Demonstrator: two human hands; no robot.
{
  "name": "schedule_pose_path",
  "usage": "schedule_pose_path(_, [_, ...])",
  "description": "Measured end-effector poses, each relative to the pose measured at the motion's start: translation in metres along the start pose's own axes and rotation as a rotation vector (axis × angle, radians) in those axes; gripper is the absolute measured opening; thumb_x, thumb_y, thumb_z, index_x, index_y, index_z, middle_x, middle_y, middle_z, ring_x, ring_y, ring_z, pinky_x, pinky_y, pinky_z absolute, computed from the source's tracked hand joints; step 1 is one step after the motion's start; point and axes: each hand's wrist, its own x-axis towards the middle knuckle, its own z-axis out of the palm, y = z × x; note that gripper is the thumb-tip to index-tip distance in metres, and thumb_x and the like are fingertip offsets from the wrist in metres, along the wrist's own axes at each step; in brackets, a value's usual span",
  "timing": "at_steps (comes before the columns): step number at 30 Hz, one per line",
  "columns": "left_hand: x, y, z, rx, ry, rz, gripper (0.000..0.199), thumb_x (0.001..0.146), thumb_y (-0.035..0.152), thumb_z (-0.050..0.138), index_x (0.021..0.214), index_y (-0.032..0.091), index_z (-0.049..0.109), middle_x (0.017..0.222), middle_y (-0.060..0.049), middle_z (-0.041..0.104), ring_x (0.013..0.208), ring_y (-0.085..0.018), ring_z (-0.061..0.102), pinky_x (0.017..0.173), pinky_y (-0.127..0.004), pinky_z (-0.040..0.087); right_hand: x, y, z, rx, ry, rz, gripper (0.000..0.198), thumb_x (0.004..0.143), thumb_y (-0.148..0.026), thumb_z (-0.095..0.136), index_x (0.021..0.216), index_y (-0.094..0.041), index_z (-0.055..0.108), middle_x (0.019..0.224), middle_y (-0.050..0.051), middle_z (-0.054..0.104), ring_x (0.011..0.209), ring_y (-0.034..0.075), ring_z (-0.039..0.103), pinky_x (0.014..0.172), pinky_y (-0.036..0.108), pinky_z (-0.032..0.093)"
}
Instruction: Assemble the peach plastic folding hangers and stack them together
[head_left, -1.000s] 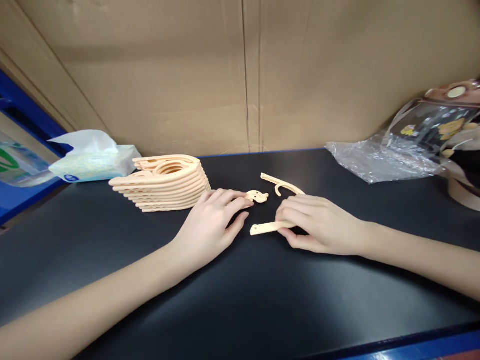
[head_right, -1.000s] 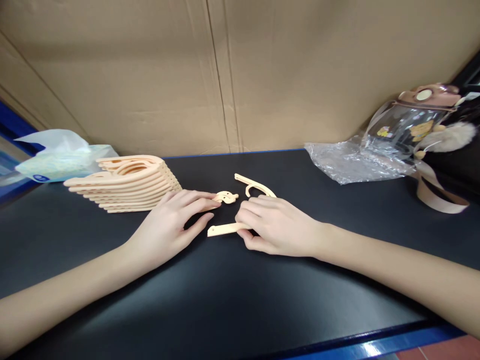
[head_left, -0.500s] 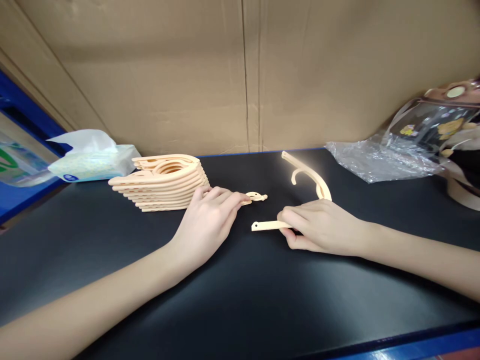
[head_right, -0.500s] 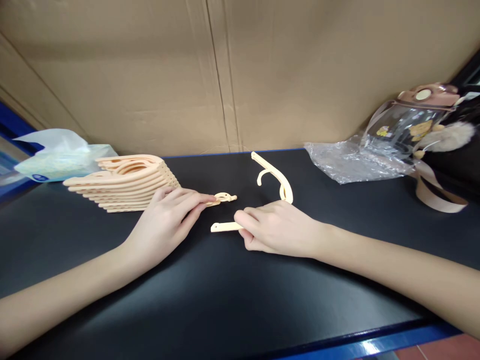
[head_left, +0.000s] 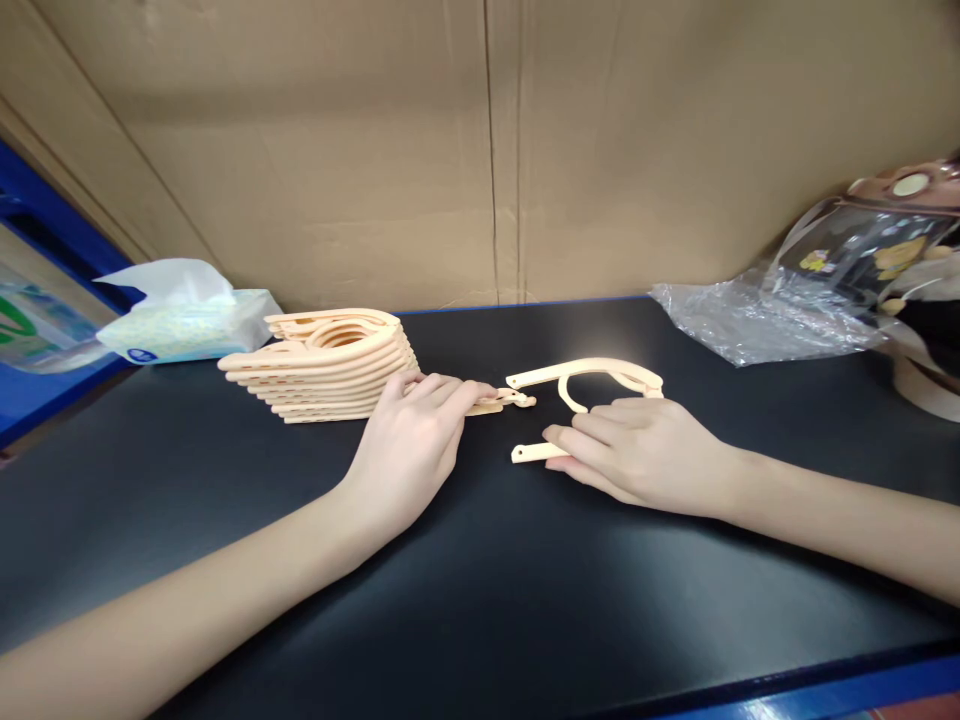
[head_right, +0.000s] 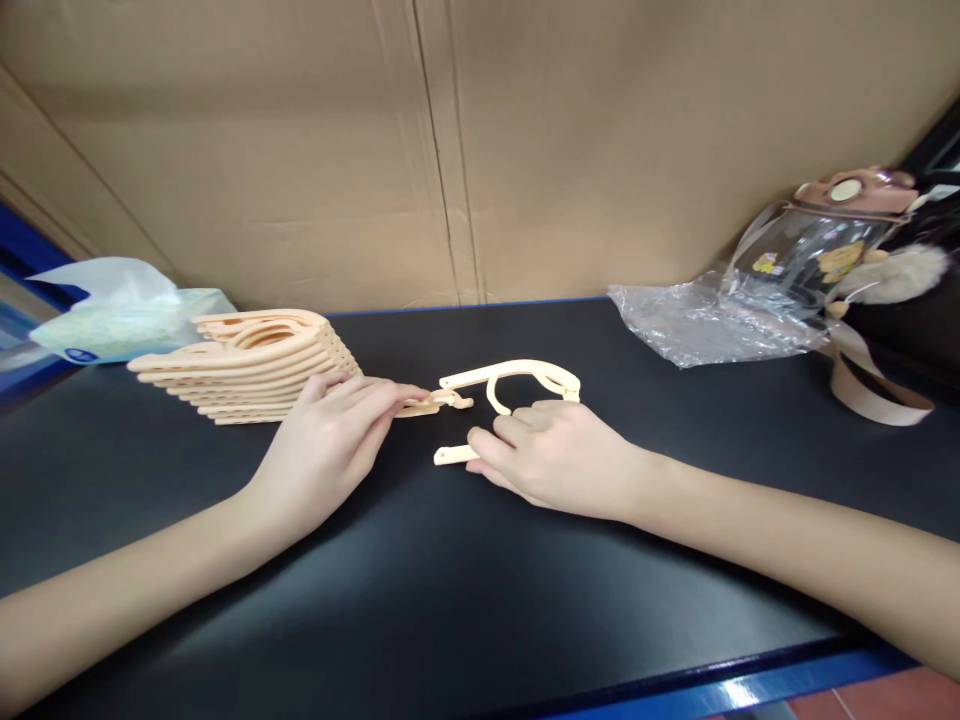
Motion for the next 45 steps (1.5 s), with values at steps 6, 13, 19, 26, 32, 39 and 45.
schedule_pose_path(6, [-0.0025, 0.004, -0.003, -0.023, 0.063, 0.007, 0.031, 0.092, 0.004, 0.034, 0.112, 0.018, 0.053, 0.097, -0.004, 0.063, 0.087, -0.02, 0.057, 0.074, -0.033, 0.037, 0.0007, 0.0022, 0.0011, -0.004, 0.022, 0.02, 0.03, 0.097, -0.033, 0.044, 0.084, -0.018, 0.067, 0.059, -0.003, 0.06, 0.05, 0.011, 0.053, 0.055, 0.028, 0.032])
schedule_pose_path(13, [-0.0023, 0.0075, -0.0027, -0.059, -0.019, -0.048, 0.029, 0.099, 0.04, 0.037, 0.1, 0.016, 0.055, 0.09, -0.003, 0.051, 0.073, -0.016, 0.055, 0.056, -0.025, 0.037, 0.0011, 0.0045, 0.0025, 0.018, 0.003, 0.012, 0.03, 0.098, -0.034, 0.043, 0.086, -0.019, 0.066, 0.062, -0.003, 0.061, 0.05, 0.011, 0.053, 0.055, 0.028, 0.032])
schedule_pose_path(19, [-0.002, 0.0084, -0.0039, -0.111, -0.095, 0.093, 0.031, 0.1, 0.03, 0.031, 0.079, 0.018, 0.052, 0.075, 0.0, 0.054, 0.065, -0.014, 0.053, 0.055, -0.025, 0.035, -0.0007, 0.0048, 0.0039, 0.068, -0.011, 0.05, 0.029, 0.098, -0.035, 0.044, 0.082, -0.019, 0.062, 0.064, -0.004, 0.064, 0.051, 0.01, 0.056, 0.053, 0.027, 0.031])
schedule_pose_path(26, [-0.0063, 0.0064, -0.0018, -0.228, -0.181, 0.091, 0.023, 0.099, 0.028, 0.028, 0.093, 0.02, 0.049, 0.074, 0.001, 0.061, 0.057, -0.013, 0.054, 0.053, -0.024, 0.035, -0.0016, 0.0061, 0.0048, 0.115, 0.019, 0.055, 0.028, 0.097, -0.035, 0.044, 0.084, -0.019, 0.063, 0.066, -0.004, 0.066, 0.053, 0.011, 0.058, 0.054, 0.027, 0.033])
schedule_pose_path(32, [-0.0046, 0.0059, -0.0031, -0.236, -0.205, 0.118, 0.023, 0.098, 0.025, 0.026, 0.088, 0.02, 0.046, 0.072, 0.001, 0.06, 0.055, -0.013, 0.053, 0.052, -0.024, 0.036, 0.0001, 0.006, 0.0033, 0.127, -0.001, 0.048, 0.031, 0.099, -0.034, 0.04, 0.083, -0.019, 0.062, 0.068, -0.003, 0.066, 0.054, 0.011, 0.056, 0.055, 0.027, 0.034])
schedule_pose_path(39, [-0.0032, 0.0063, -0.0026, -0.184, -0.229, 0.174, 0.027, 0.098, 0.04, 0.035, 0.082, 0.02, 0.043, 0.065, 0.002, 0.058, 0.052, -0.014, 0.055, 0.048, -0.023, 0.032, 0.0015, 0.0031, 0.0009, 0.117, 0.017, 0.035, 0.033, 0.099, -0.034, 0.039, 0.082, -0.019, 0.062, 0.067, -0.003, 0.065, 0.05, 0.01, 0.052, 0.053, 0.028, 0.032])
schedule_pose_path(45, [-0.0033, 0.0081, -0.0037, -0.126, -0.232, 0.155, 0.039, 0.101, 0.045, 0.025, 0.076, 0.02, 0.042, 0.057, 0.003, 0.055, 0.044, -0.012, 0.052, 0.044, -0.023, 0.029, 0.0, 0.004, 0.0023, 0.126, 0.033, 0.035, 0.032, 0.099, -0.034, 0.039, 0.091, -0.019, 0.066, 0.071, -0.001, 0.069, 0.055, 0.011, 0.058, 0.055, 0.026, 0.036])
